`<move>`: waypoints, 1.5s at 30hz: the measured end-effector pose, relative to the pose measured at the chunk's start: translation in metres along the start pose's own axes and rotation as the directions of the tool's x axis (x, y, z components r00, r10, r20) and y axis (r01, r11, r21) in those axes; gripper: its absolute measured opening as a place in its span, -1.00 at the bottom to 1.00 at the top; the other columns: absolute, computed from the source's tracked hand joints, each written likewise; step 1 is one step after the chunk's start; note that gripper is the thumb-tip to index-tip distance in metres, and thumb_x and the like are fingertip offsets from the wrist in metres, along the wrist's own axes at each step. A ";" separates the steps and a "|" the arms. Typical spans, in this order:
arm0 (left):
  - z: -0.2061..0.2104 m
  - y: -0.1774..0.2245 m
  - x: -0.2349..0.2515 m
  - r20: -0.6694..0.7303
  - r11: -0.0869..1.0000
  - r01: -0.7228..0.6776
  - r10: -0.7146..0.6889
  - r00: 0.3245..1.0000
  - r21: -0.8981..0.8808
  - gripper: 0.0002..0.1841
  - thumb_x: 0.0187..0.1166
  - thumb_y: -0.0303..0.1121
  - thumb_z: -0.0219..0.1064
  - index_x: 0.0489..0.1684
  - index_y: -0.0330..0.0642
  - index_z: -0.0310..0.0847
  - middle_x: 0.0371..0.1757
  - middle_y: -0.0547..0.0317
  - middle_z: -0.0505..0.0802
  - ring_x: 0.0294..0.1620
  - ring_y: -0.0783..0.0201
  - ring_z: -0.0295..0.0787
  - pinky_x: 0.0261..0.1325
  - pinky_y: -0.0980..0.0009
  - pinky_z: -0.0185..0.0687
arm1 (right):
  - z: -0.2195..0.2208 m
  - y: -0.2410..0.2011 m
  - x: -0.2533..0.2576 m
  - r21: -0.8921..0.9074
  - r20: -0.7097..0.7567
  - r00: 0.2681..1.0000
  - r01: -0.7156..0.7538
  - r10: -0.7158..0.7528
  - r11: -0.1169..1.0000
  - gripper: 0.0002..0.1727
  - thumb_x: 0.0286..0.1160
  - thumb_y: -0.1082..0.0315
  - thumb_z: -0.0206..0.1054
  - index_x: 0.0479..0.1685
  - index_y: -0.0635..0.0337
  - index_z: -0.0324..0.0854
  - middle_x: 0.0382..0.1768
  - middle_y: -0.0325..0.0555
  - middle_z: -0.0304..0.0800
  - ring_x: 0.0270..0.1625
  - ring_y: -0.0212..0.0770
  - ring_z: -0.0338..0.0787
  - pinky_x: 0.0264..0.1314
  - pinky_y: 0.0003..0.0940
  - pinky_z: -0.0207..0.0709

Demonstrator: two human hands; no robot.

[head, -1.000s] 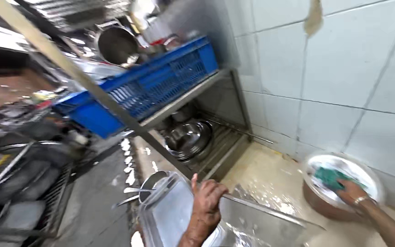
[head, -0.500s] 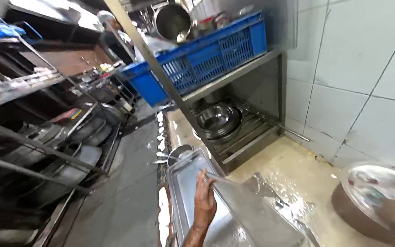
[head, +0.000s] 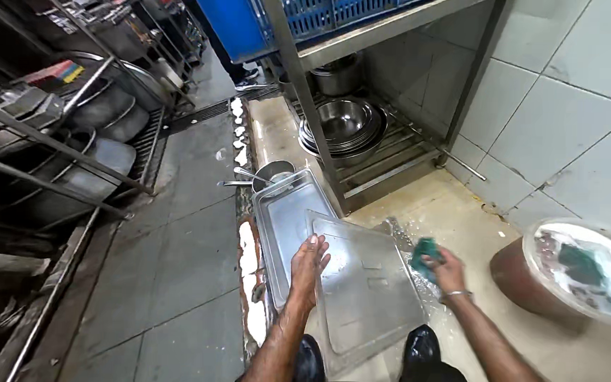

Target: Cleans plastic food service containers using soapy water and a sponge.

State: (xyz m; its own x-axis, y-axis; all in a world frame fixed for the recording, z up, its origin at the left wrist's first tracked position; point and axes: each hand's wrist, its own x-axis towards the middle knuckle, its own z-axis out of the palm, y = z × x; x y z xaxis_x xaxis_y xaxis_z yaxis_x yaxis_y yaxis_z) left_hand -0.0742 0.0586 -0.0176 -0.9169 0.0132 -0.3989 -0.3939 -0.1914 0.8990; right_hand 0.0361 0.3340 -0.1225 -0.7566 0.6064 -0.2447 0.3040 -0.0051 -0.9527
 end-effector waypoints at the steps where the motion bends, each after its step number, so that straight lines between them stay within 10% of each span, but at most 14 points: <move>1: 0.000 -0.001 -0.001 0.014 1.000 -0.005 0.005 1.000 0.005 -0.56 0.88 -0.21 0.04 0.59 -0.30 0.38 0.37 -0.05 0.77 0.28 0.19 0.77 0.29 0.24 0.69 | 0.039 -0.004 0.000 0.013 0.103 0.994 0.035 -0.036 0.999 -0.51 0.49 0.56 0.43 0.43 0.42 0.57 0.12 0.27 0.82 0.08 0.01 0.85 0.23 -0.01 0.73; 4: -0.002 -0.006 0.001 0.080 0.997 -0.042 0.037 0.996 0.058 -0.50 0.87 -0.21 0.05 0.69 -0.27 0.29 0.46 -0.06 0.72 0.34 0.17 0.74 0.36 0.23 0.67 | 0.141 -0.033 -0.016 0.005 0.393 0.876 0.302 -0.279 0.953 -0.40 0.60 0.42 0.36 0.64 0.38 0.43 0.41 0.25 0.72 0.44 0.04 0.74 0.56 -0.01 0.57; 7: -0.012 -0.008 0.008 0.135 0.976 -0.160 0.140 0.981 0.147 -0.51 0.77 -0.15 0.10 0.53 -0.29 0.43 -0.10 0.03 0.83 -0.17 0.28 0.80 -0.04 0.34 0.77 | 0.193 -0.060 -0.026 0.144 0.550 0.605 0.610 -0.576 0.779 -0.39 0.74 0.19 0.16 0.71 0.33 0.40 0.75 0.15 0.38 0.86 0.11 0.23 0.94 0.05 0.02; 10: -0.028 -0.002 0.015 0.205 0.972 -0.137 0.097 0.974 0.192 -0.19 0.53 -0.12 0.38 0.77 -0.27 0.16 0.33 -0.07 0.75 0.20 0.16 0.81 0.25 0.24 0.80 | 0.212 -0.051 -0.001 0.195 0.536 0.461 0.748 -0.708 0.634 -0.36 0.86 0.03 -0.11 0.70 0.26 0.43 0.75 0.08 0.39 0.88 0.07 0.20 0.95 0.06 -0.04; 15: -0.046 -0.004 0.027 0.198 0.979 -0.086 0.049 0.979 0.183 -0.09 0.34 -0.67 0.30 0.86 -0.20 0.00 0.69 -0.05 0.53 0.51 0.03 0.67 0.35 0.10 0.78 | 0.226 0.023 0.057 -0.053 0.500 0.637 0.698 -0.586 0.714 -0.45 0.84 0.20 -0.02 0.73 0.17 0.41 0.80 -0.01 0.33 0.89 0.04 0.18 0.93 0.10 0.00; 20: -0.067 -0.009 0.037 0.202 0.987 -0.077 0.048 0.978 0.138 -0.18 0.42 -0.67 0.11 0.84 -0.18 0.00 0.69 -0.04 0.52 0.42 -0.05 0.75 0.16 0.06 0.88 | 0.143 0.173 0.116 -0.492 0.368 0.930 0.204 -0.010 0.846 -0.28 0.87 -0.03 0.04 0.82 0.30 0.21 0.83 0.25 0.18 0.86 0.24 0.19 0.90 0.17 0.05; 23: -0.068 -0.009 0.039 0.205 0.985 -0.091 0.059 0.977 0.148 -0.21 0.47 -0.73 -0.01 0.84 -0.20 -0.04 0.68 -0.05 0.54 0.41 -0.07 0.76 0.15 0.04 0.88 | 0.127 0.192 0.122 -0.559 0.319 0.936 0.058 0.150 0.827 -0.21 0.85 -0.09 0.02 0.85 0.32 0.12 0.86 0.27 0.08 0.89 0.29 0.08 0.91 0.20 -0.05; 26: -0.069 -0.006 0.043 0.198 0.978 -0.090 0.052 0.979 0.187 -0.30 0.53 -0.75 -0.09 0.77 -0.19 0.04 0.65 0.01 0.58 0.40 -0.06 0.77 0.14 0.01 0.89 | 0.167 0.125 0.082 -0.344 0.370 0.921 0.261 -0.126 0.902 -0.29 0.78 0.07 0.21 0.77 0.36 0.26 0.79 0.29 0.24 0.87 0.22 0.16 0.94 0.10 -0.04; 31: -0.083 -0.005 0.050 0.260 0.980 -0.052 0.000 0.966 0.193 -0.27 0.49 -0.80 -0.07 0.74 -0.10 0.02 0.65 0.16 0.61 0.39 -0.03 0.79 0.15 -0.04 0.88 | 0.223 0.053 0.060 -0.037 0.590 0.596 0.693 -0.544 0.720 -0.43 0.82 0.02 0.08 0.73 0.01 0.45 0.83 -0.17 0.30 0.91 0.02 0.13 0.90 0.22 -0.04; 37: -0.088 -0.007 0.048 0.259 0.977 -0.041 -0.015 0.966 0.208 -0.25 0.47 -0.83 -0.14 0.74 -0.08 0.04 0.67 0.15 0.58 0.43 -0.03 0.76 0.17 -0.05 0.87 | 0.132 0.191 0.138 -0.527 0.431 0.901 0.294 -0.047 0.797 -0.31 0.85 -0.05 0.06 0.82 0.16 0.26 0.83 0.06 0.24 0.90 0.10 0.14 0.91 0.21 -0.05; 40: -0.083 -0.005 0.051 0.241 0.978 -0.055 0.005 0.971 0.202 -0.28 0.47 -0.82 -0.16 0.70 -0.09 0.08 0.63 0.13 0.63 0.37 -0.05 0.80 0.11 -0.05 0.89 | 0.091 0.211 0.125 -0.641 0.429 0.890 0.179 0.155 0.747 -0.23 0.86 -0.17 -0.06 0.91 0.08 0.08 0.93 -0.02 0.00 0.96 0.10 -0.07 0.91 0.33 -0.25; 45: -0.074 -0.007 0.050 0.108 0.968 -0.108 0.085 0.991 0.226 -0.38 0.46 -0.78 -0.12 0.59 -0.24 0.27 0.48 0.02 0.74 0.20 -0.05 0.89 -0.09 0.03 0.95 | 0.083 0.229 0.002 -0.521 0.417 0.908 0.201 0.042 0.830 -0.12 0.80 -0.19 -0.02 0.89 0.31 0.04 0.90 0.19 -0.02 0.95 0.18 -0.06 0.97 0.15 -0.19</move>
State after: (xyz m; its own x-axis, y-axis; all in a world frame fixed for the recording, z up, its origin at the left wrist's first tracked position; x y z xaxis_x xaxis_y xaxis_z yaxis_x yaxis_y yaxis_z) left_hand -0.1127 -0.0119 -0.0574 -0.9486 0.1030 -0.2993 -0.2972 0.0352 0.9542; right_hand 0.0561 0.2679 -0.3564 -0.9155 0.2189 -0.3374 0.4019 0.5316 -0.7456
